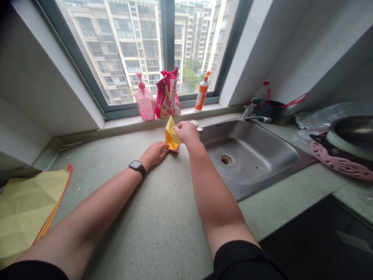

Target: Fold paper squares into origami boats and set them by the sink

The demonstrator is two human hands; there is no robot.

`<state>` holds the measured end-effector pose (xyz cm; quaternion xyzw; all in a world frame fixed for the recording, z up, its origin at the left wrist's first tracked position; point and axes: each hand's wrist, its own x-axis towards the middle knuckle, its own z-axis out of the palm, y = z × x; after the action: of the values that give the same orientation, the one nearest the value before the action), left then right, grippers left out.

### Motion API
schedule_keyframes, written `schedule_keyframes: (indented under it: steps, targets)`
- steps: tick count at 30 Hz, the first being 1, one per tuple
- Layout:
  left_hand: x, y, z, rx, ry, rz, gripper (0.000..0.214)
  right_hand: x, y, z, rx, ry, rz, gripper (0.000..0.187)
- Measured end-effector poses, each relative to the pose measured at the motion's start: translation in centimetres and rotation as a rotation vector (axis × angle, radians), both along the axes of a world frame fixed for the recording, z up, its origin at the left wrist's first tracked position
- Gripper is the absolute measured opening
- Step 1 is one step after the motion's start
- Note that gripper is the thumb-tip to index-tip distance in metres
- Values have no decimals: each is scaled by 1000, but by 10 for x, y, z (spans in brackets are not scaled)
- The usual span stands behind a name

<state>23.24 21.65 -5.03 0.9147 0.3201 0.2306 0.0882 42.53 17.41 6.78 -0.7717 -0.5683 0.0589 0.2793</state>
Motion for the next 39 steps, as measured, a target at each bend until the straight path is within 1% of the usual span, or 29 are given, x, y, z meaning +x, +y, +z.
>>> schedule_keyframes:
  steps: [4,9,17,29,39]
  targets:
    - [-1,-1,1,11,-15,-10,19,4,1,-1,-36,-15,-9,24]
    - [-3,-3,0,46,-39,36,24,7,0,-1,-57,6,-28,22]
    - [-2,-3,0,93,-38,66,18,9,1,-4,-106,-47,-89,22]
    - [-2,-3,0,118,-28,64,19,8,4,-6,-168,-58,-82,23]
    - [-2,-4,1,112,-23,64,20,1,2,-1,-178,-115,-82,25]
